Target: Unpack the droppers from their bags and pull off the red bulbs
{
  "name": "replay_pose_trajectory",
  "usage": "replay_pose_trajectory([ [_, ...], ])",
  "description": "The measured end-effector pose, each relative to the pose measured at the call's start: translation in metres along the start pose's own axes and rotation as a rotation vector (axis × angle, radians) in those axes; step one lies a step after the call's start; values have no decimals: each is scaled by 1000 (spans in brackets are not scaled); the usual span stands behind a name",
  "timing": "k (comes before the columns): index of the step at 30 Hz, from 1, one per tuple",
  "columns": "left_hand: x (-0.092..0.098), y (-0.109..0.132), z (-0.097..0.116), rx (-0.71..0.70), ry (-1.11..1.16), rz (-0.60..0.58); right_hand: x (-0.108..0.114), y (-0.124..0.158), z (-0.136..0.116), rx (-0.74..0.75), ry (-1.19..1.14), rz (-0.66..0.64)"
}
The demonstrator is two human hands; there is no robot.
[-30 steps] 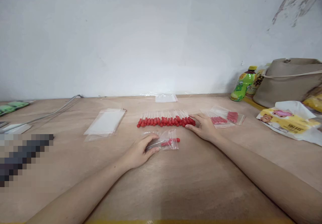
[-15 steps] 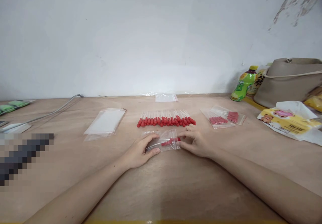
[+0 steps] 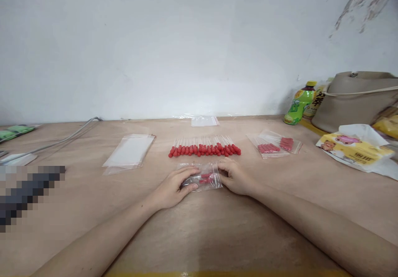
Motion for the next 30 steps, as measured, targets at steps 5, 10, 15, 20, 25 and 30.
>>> replay_pose_trajectory([
  [5,0,0,0,2,-3,10,-3,1,-6,-24,12,-69],
  [10,1,1,-1,13,-7,10,-6,4,1,-95,-35,-22],
  [15,2,1,0,24,-11,13,-7,8,13,-177,-480,-6],
  [20,4,2,-1,58,-64,43,15,8,21,-262,-826,19],
  [25,11,4,2,12,-188,114,37,7,39,-346,-863,103],
  [30,10,5,15,-214,-116,128,69,3,48,-342,-817,205],
])
Point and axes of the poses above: each hand's wrist, its own y-axis away from the middle knuckle, its own x-axis out of the back of the hand, z = x × y, the point moved 6 cm from there along -y, towards the middle knuckle, and after that the axes turned 8 degrees about -y, right-handed, at the moved point
